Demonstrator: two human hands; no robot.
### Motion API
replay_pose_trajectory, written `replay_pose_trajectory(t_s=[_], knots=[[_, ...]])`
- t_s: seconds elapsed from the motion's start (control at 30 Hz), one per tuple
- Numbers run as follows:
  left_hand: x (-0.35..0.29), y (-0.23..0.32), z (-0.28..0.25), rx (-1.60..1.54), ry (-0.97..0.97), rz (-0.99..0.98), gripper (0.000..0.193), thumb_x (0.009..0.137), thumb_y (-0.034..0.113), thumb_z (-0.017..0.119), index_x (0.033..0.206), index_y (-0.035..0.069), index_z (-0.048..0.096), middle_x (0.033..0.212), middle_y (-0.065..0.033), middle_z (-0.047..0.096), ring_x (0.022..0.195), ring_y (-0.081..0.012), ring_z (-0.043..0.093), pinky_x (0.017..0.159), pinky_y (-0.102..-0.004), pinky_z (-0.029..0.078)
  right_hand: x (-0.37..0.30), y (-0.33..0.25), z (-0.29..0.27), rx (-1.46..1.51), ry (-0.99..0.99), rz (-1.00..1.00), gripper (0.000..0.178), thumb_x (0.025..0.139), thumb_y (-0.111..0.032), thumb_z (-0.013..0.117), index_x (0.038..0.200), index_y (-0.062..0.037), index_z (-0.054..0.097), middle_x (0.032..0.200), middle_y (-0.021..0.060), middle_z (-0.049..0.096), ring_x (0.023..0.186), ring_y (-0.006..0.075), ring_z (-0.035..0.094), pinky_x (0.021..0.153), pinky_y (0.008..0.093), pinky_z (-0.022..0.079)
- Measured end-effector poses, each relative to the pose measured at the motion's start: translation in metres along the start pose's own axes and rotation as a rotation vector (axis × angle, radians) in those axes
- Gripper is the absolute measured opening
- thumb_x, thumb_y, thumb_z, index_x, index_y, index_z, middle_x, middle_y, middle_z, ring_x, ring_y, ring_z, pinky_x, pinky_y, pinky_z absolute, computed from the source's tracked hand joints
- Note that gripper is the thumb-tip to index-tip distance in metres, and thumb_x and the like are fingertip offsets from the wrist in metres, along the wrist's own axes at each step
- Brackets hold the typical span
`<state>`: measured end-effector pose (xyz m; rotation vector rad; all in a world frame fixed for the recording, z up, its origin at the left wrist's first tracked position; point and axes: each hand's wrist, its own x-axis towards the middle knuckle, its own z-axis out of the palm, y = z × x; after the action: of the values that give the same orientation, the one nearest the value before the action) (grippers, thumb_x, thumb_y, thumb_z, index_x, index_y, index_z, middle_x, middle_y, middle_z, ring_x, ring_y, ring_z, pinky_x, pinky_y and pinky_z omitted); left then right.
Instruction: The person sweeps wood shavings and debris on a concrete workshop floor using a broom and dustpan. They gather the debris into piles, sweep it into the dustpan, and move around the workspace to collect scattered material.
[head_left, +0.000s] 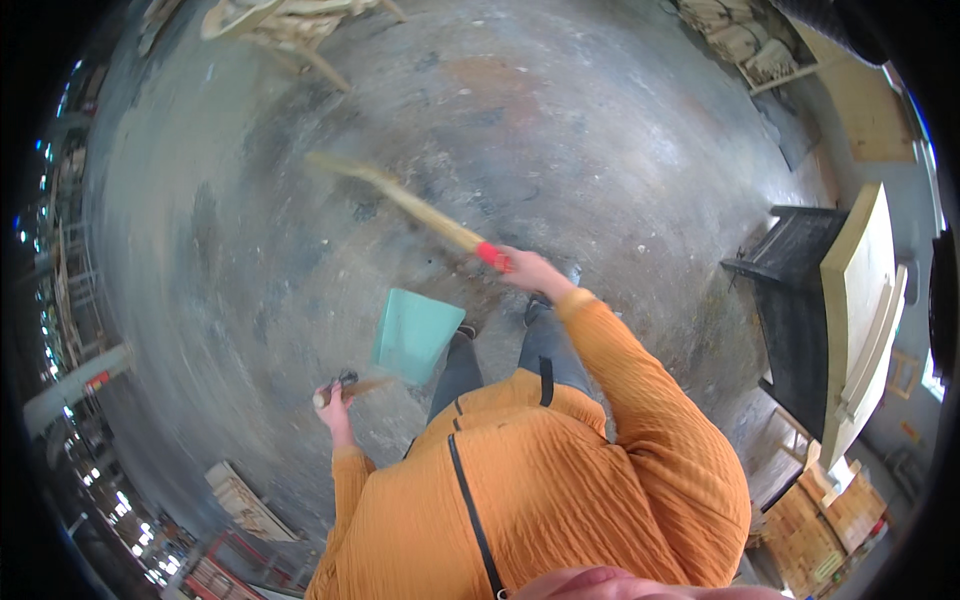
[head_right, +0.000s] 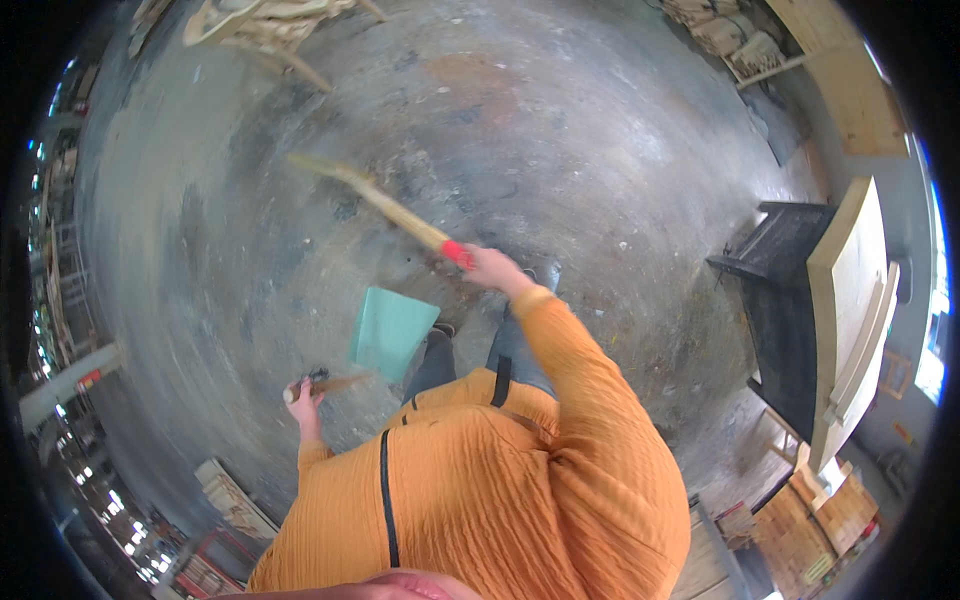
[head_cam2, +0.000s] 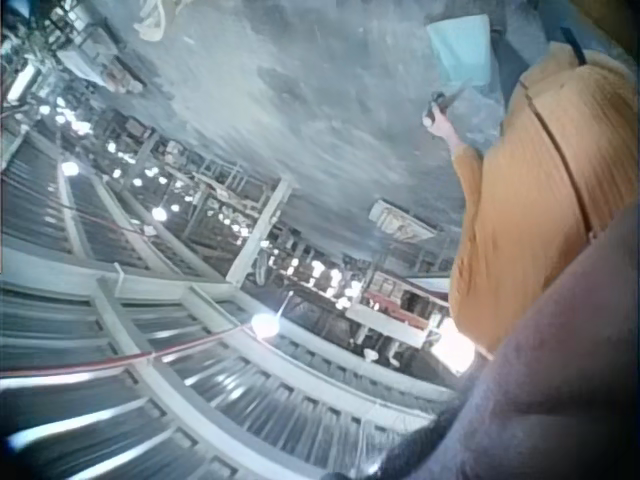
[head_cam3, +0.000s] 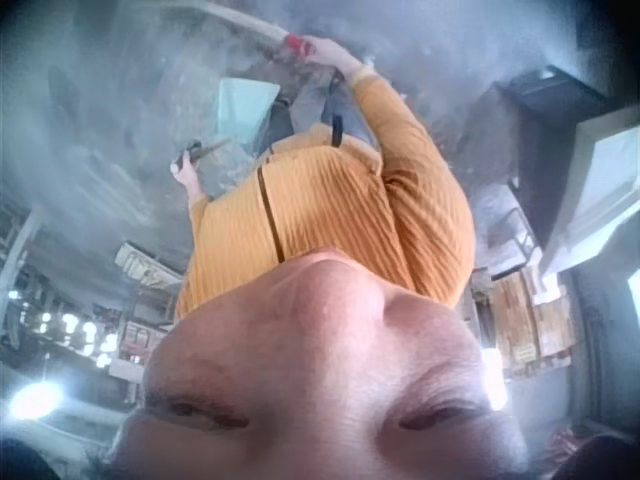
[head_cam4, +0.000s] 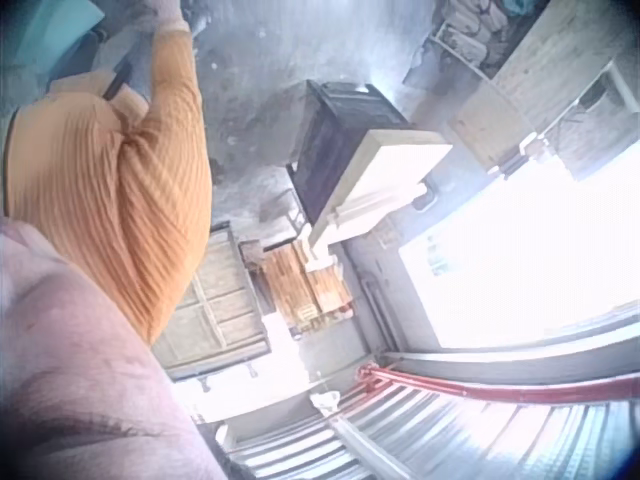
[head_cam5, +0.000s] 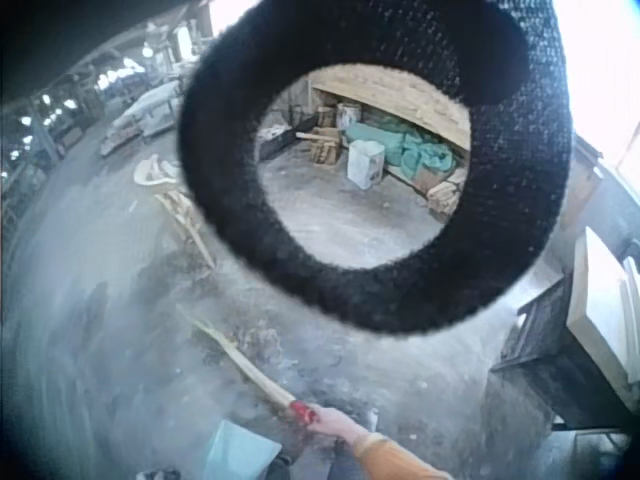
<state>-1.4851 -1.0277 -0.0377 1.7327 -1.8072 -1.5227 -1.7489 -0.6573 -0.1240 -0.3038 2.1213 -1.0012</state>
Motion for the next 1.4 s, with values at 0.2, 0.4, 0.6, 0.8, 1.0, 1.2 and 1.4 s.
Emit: replay_pose_trajectory(t_s=[0.2,0.4,0.6,0.8,1.0,1.2,1.4], knots=[[0.068,-0.052,-0.057,-0.028,0.001,-0.046,0.031,0.071,0.013,0.069,0.096,0.007,0.053,0.09,-0.005,0.055,0.078,-0.0153,0.055,0.059,-0.0296,0.049,-0.19,0.031,0.039,-0.448,0.16,0.463,0.048,0.077,-0.022,0.049,0.122,-0.0089,0.037,0.089,0.02,0.06,0.083,0.0354,0.059,0.069,0.0454,0.046],[0.103,-0.09,-0.107,-0.084,0.033,-0.05,0.024,0.069,0.008,0.069,0.088,0.006,0.054,0.082,-0.0039,0.055,0.071,-0.0132,0.053,0.053,-0.0261,0.044,-0.192,0.031,0.099,0.878,0.254,1.01,0.011,0.076,-0.011,0.054,0.073,-0.0051,0.046,0.053,0.0027,0.047,0.042,0.0168,0.048,0.04,0.0307,0.041],[0.101,-0.114,-0.161,-0.032,0.158,-0.03,0.024,0.07,0.004,0.067,0.089,0.006,0.053,0.082,-0.0039,0.055,0.07,-0.0124,0.052,0.053,-0.0253,0.043,-0.045,-0.067,0.186,1.171,-0.147,0.829,0.019,0.077,-0.005,0.051,0.062,-0.0119,0.042,0.049,-0.0003,0.041,0.038,0.0129,0.04,0.037,0.0266,0.032],[0.045,-0.118,-0.202,-0.09,0.388,-0.207,0.021,0.073,0.002,0.064,0.09,0.008,0.052,0.084,-0.0032,0.056,0.072,-0.0123,0.053,0.054,-0.0246,0.044,0.127,-0.199,0.256,0.633,-0.415,0.481,0.014,0.079,-0.01,0.053,0.066,-0.0067,0.048,0.052,0.0016,0.047,0.042,0.0123,0.048,0.039,0.0266,0.04],[-0.046,-0.128,-0.201,-0.223,0.723,-0.336,0.017,0.076,0.001,0.059,0.089,0.009,0.051,0.085,-0.0024,0.056,0.073,-0.0127,0.055,0.057,-0.0249,0.047,0.225,-0.27,0.222,0.639,-0.522,0.403,0.031,0.085,-0.04,0.05,0.087,-0.0092,0.048,0.052,0.0013,0.045,0.04,0.0129,0.045,0.037,0.0268,0.04],[-0.15,-0.15,-0.113,-0.322,0.984,-0.338,0.014,0.073,0.003,0.062,0.083,0.005,0.052,0.073,-0.0017,0.056,0.064,-0.0097,0.053,0.05,-0.0224,0.042,0.191,-0.265,0.153,0.303,-0.965,0.62,0.032,0.084,-0.043,0.05,0.098,-0.0159,0.042,0.057,0.0035,0.048,0.04,0.0137,0.048,0.033,0.0274,0.039],[-0.243,-0.156,-0.033,-0.178,1.003,-0.607,0.014,0.069,0.001,0.061,0.08,0.003,0.055,0.069,-0.0017,0.056,0.063,-0.0109,0.052,0.06,-0.0235,0.044,0.11,-0.241,0.165,-0.237,-1.472,0.658,0.027,0.073,-0.01,0.06,0.095,-0.0044,0.045,0.059,0.0044,0.052,0.044,0.012,0.052,0.038,0.0249,0.044]])
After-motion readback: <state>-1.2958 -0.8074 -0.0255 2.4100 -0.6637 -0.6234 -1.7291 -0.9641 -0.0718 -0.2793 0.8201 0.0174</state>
